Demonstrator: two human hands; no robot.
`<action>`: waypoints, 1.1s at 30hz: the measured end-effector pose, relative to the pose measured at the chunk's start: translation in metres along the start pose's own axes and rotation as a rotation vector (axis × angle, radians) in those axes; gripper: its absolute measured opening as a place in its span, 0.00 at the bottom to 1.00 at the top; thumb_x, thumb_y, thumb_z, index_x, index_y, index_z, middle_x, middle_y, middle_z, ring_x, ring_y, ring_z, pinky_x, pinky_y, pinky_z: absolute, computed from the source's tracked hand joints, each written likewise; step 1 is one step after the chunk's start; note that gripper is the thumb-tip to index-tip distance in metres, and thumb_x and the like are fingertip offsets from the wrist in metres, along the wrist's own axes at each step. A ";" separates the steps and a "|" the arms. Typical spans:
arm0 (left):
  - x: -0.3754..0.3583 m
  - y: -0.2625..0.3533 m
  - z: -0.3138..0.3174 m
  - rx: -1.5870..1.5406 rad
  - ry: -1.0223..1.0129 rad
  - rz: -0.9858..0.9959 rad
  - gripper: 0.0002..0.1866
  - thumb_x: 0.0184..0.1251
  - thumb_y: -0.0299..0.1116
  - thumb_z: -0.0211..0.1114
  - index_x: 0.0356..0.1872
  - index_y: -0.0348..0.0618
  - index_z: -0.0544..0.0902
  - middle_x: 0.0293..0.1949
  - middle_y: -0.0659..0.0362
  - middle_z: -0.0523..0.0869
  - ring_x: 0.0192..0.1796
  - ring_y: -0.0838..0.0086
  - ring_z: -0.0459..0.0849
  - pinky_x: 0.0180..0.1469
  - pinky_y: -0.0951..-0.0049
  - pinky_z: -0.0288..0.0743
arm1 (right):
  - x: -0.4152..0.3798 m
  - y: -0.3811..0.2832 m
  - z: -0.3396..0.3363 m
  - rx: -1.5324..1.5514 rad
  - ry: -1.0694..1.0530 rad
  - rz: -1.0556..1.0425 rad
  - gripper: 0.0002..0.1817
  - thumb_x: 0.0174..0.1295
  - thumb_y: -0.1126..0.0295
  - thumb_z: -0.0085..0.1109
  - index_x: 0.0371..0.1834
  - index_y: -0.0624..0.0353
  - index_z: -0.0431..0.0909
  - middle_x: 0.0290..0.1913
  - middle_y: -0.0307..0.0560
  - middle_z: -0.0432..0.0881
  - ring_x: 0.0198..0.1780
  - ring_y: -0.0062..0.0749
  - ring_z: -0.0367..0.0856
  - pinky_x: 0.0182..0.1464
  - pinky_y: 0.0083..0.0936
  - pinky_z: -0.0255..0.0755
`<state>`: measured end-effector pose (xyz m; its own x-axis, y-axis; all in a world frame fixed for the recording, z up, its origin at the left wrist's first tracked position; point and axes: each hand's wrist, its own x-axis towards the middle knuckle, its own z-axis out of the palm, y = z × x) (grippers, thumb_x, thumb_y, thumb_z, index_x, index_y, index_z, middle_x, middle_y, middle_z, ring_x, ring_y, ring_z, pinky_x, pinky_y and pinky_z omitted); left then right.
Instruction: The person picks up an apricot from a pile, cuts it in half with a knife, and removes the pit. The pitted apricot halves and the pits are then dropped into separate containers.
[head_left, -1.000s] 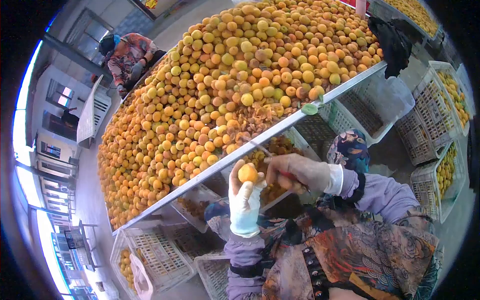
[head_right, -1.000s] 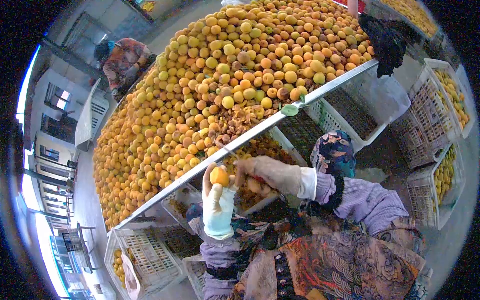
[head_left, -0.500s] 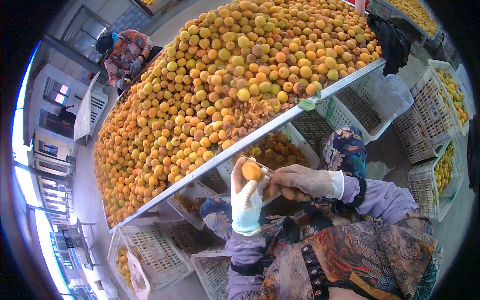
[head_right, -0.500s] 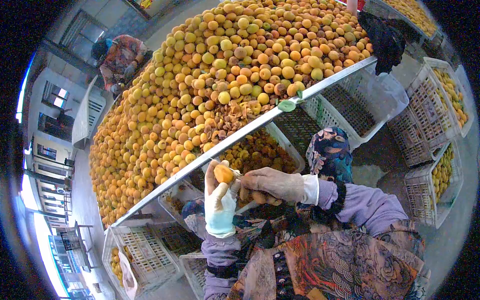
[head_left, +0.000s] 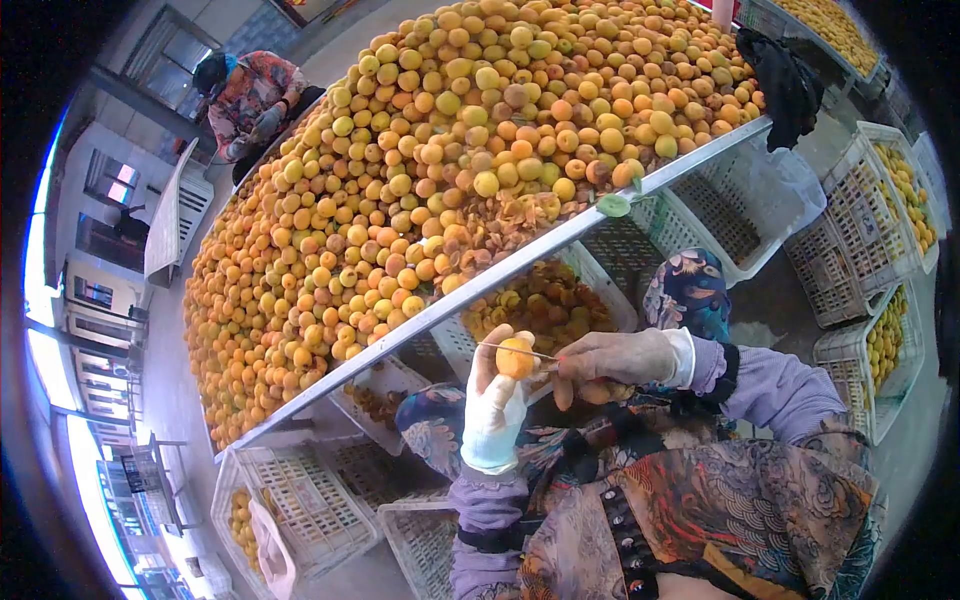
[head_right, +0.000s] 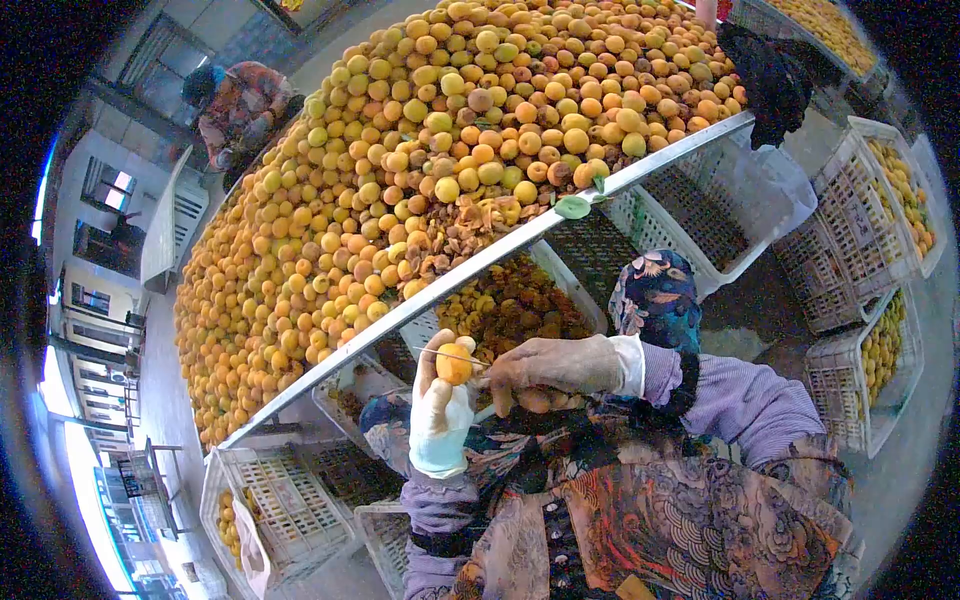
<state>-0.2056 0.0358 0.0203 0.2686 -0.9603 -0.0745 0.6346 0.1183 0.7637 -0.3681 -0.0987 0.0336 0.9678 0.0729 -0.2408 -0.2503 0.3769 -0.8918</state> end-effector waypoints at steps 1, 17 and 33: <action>0.000 0.001 -0.001 0.011 -0.009 -0.007 0.37 0.55 0.40 0.68 0.64 0.42 0.61 0.57 0.51 0.71 0.55 0.63 0.74 0.58 0.61 0.68 | 0.001 0.001 -0.001 0.000 -0.001 0.001 0.24 0.67 0.47 0.41 0.39 0.57 0.76 0.17 0.31 0.67 0.13 0.13 0.60 0.13 0.13 0.53; -0.001 0.003 0.007 0.056 0.001 0.013 0.38 0.55 0.43 0.69 0.63 0.35 0.63 0.57 0.49 0.73 0.59 0.61 0.74 0.59 0.61 0.70 | 0.003 0.010 0.004 0.063 0.024 -0.040 0.22 0.68 0.50 0.42 0.38 0.57 0.77 0.14 0.31 0.65 0.12 0.14 0.58 0.13 0.14 0.51; 0.010 0.003 0.030 0.278 0.083 0.136 0.40 0.60 0.52 0.63 0.63 0.32 0.61 0.57 0.49 0.74 0.59 0.63 0.73 0.63 0.64 0.64 | 0.007 -0.002 0.012 0.143 0.060 -0.040 0.30 0.67 0.41 0.38 0.39 0.59 0.76 0.12 0.31 0.63 0.10 0.14 0.55 0.11 0.15 0.47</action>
<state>-0.2231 0.0184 0.0411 0.4025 -0.9154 -0.0030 0.3699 0.1596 0.9152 -0.3606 -0.0880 0.0385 0.9725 0.0013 -0.2330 -0.2016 0.5059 -0.8387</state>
